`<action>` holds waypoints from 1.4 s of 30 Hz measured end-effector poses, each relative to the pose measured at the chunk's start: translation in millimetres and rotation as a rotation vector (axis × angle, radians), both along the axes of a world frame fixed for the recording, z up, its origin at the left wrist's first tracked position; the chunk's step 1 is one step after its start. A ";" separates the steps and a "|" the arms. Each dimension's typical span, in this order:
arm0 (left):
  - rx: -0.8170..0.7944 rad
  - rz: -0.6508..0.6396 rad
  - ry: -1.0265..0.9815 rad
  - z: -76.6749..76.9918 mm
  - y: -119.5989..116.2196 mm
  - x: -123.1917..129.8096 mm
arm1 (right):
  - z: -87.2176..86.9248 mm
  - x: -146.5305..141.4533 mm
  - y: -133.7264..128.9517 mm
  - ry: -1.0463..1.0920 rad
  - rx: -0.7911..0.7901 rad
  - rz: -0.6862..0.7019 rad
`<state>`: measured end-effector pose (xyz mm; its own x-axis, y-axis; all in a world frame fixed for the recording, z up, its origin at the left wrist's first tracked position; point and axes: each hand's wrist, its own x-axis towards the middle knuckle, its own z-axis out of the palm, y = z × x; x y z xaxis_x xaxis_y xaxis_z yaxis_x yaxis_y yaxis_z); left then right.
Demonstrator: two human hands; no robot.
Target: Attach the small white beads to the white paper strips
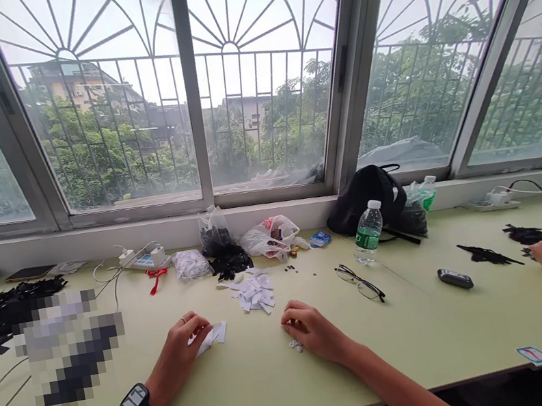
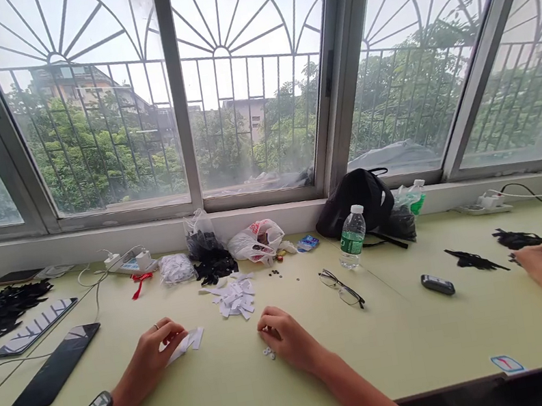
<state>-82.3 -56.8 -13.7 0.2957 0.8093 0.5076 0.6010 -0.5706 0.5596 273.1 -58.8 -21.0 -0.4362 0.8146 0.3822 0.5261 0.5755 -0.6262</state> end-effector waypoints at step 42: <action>-0.058 0.072 -0.198 4.5 2.4 0.2 | 2.9 8.7 12.7 0.309 -0.033 -0.138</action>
